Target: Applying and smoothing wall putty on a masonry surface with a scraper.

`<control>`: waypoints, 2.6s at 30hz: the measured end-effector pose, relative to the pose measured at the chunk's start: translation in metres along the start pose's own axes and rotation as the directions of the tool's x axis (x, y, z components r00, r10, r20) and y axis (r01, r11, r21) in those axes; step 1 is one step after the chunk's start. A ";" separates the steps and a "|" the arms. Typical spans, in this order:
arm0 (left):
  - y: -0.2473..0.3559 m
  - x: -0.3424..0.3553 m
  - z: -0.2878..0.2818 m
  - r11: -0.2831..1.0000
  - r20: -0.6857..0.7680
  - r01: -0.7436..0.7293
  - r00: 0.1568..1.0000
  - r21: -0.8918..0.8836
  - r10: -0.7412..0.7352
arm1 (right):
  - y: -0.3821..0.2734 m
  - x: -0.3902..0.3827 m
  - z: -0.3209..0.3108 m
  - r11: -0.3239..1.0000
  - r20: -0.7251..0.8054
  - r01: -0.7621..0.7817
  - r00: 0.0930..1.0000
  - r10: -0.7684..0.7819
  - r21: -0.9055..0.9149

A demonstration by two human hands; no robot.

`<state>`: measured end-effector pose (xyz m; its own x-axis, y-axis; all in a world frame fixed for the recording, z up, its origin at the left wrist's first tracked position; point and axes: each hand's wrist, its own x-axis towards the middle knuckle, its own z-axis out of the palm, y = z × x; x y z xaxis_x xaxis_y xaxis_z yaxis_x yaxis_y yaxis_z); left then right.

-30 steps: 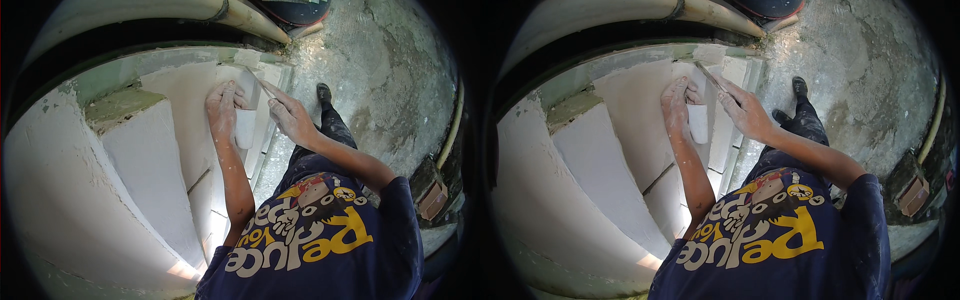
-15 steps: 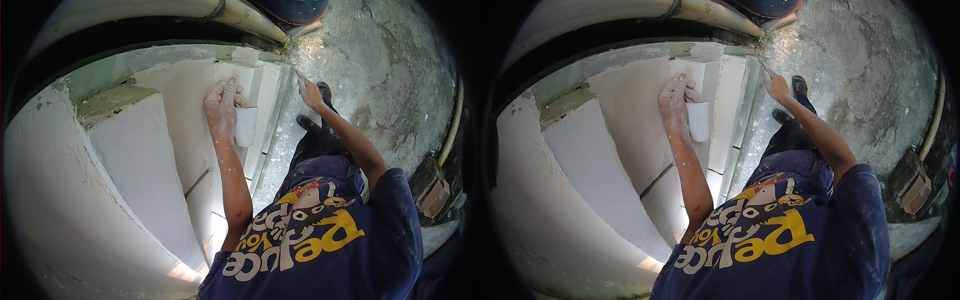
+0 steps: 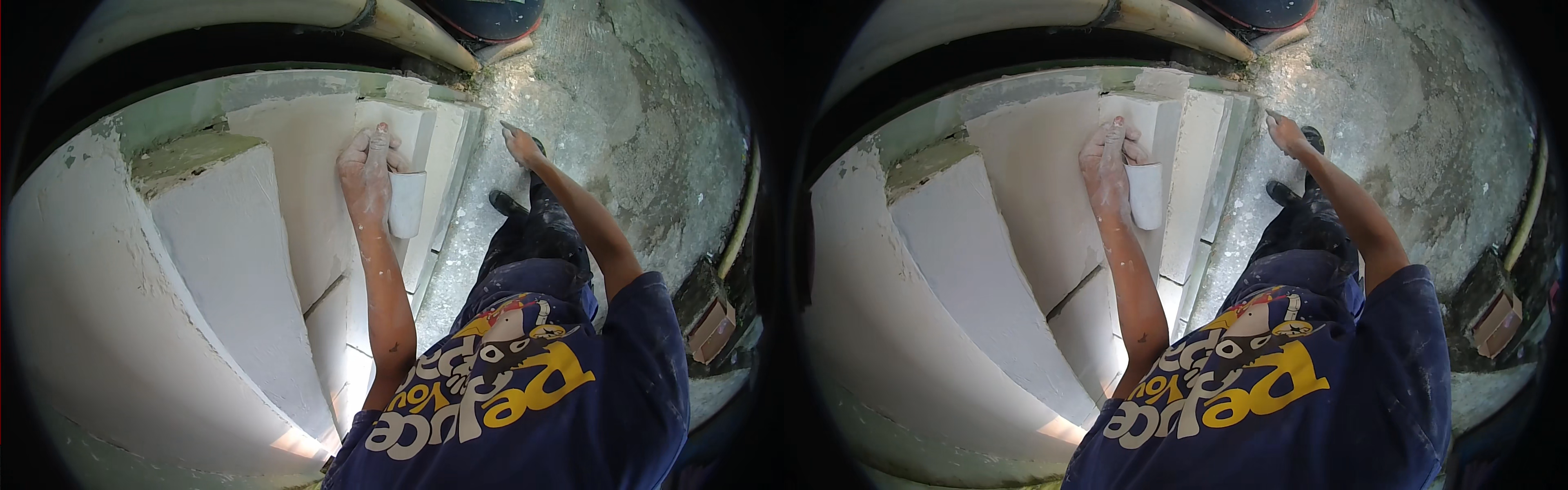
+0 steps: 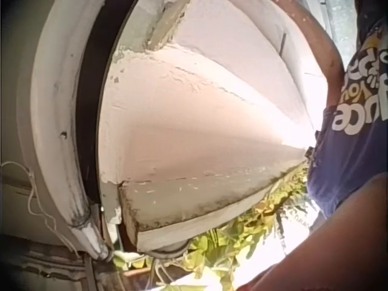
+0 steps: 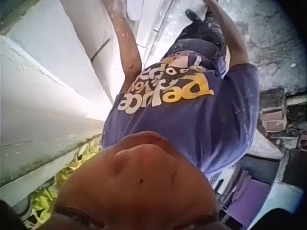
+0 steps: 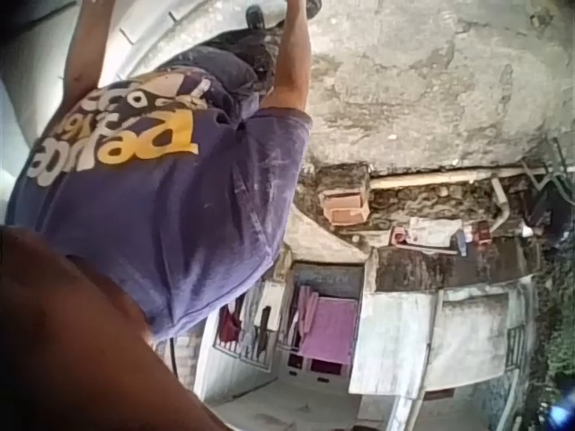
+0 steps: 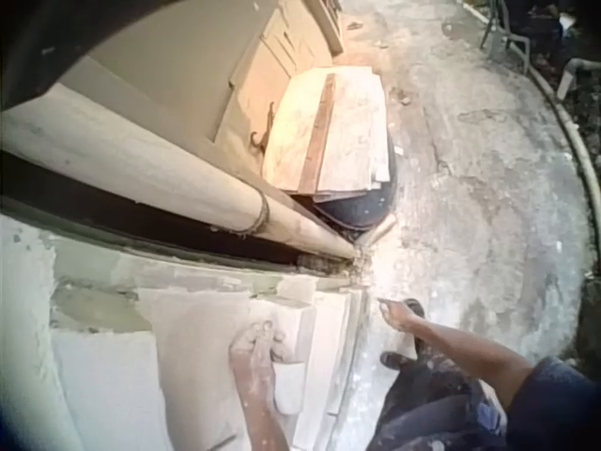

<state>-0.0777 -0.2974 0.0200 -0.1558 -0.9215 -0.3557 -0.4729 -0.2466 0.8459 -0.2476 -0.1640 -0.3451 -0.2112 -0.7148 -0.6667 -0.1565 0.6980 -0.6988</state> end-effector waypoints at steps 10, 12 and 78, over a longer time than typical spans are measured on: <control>-0.012 -0.009 0.023 0.992 0.068 -0.121 0.990 -0.031 0.123 | 0.039 -0.083 -0.003 0.973 -0.186 0.019 0.982 0.025 0.231; -0.021 -0.033 0.009 0.983 0.035 -0.182 0.983 -0.028 0.183 | 0.005 -0.115 0.000 0.958 -0.255 0.187 0.958 -0.129 0.216; -0.123 -0.316 -0.133 0.569 -0.713 -0.797 0.518 -0.202 0.472 | -0.283 -0.326 -0.021 0.591 -0.177 0.747 0.654 -0.736 0.304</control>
<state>0.1451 -0.0156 0.0808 0.3146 -0.8076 0.4989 0.0303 0.5338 0.8450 -0.1551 -0.1277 0.0752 -0.1936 -0.9732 0.1242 0.0433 -0.1349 -0.9899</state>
